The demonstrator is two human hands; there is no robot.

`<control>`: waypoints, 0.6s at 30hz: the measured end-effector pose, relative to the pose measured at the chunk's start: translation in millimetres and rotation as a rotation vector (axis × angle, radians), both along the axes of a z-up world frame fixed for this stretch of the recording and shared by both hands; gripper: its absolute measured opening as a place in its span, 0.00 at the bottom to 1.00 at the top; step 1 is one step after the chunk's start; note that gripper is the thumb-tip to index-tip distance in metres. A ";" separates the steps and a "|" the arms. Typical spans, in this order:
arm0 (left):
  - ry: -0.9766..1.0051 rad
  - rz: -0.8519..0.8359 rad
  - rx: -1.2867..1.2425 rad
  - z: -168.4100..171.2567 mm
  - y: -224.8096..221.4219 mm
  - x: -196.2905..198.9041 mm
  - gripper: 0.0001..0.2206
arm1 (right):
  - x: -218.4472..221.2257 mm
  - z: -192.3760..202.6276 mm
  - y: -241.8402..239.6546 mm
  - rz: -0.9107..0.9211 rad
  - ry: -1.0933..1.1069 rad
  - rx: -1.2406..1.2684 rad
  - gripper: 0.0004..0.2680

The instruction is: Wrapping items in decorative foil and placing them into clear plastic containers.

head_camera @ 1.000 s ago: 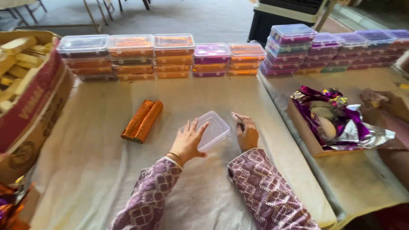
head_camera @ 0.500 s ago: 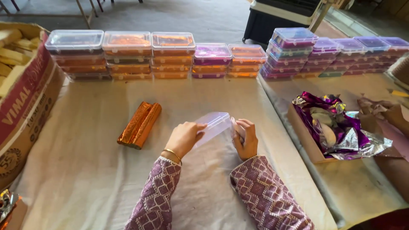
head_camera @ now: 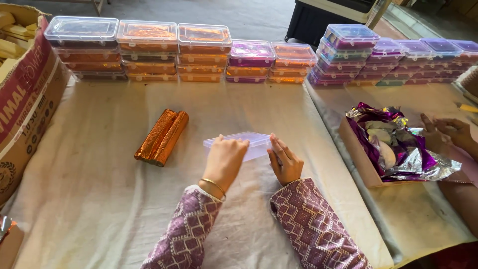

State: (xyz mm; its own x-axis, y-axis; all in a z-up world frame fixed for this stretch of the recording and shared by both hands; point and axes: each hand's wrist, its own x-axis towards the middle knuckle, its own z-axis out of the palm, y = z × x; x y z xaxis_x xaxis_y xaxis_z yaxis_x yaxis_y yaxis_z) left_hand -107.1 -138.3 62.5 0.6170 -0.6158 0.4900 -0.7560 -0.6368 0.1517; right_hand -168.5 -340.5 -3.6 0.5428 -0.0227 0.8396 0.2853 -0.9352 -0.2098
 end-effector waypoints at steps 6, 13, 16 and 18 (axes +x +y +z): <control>-0.146 0.060 0.156 7.5 -6.9 -15.3 0.07 | -1.2 5.1 0.2 0.007 -0.011 -0.086 0.12; -0.114 0.044 0.125 9.9 -0.3 -13.2 0.08 | -2.2 6.3 3.4 -0.006 0.000 -0.101 0.13; -0.124 0.052 0.141 8.8 0.1 -13.1 0.09 | -2.8 7.6 4.5 -0.010 0.003 -0.100 0.13; -0.117 0.054 0.144 10.8 1.1 -12.8 0.09 | -2.1 8.6 5.3 -0.008 -0.003 -0.100 0.12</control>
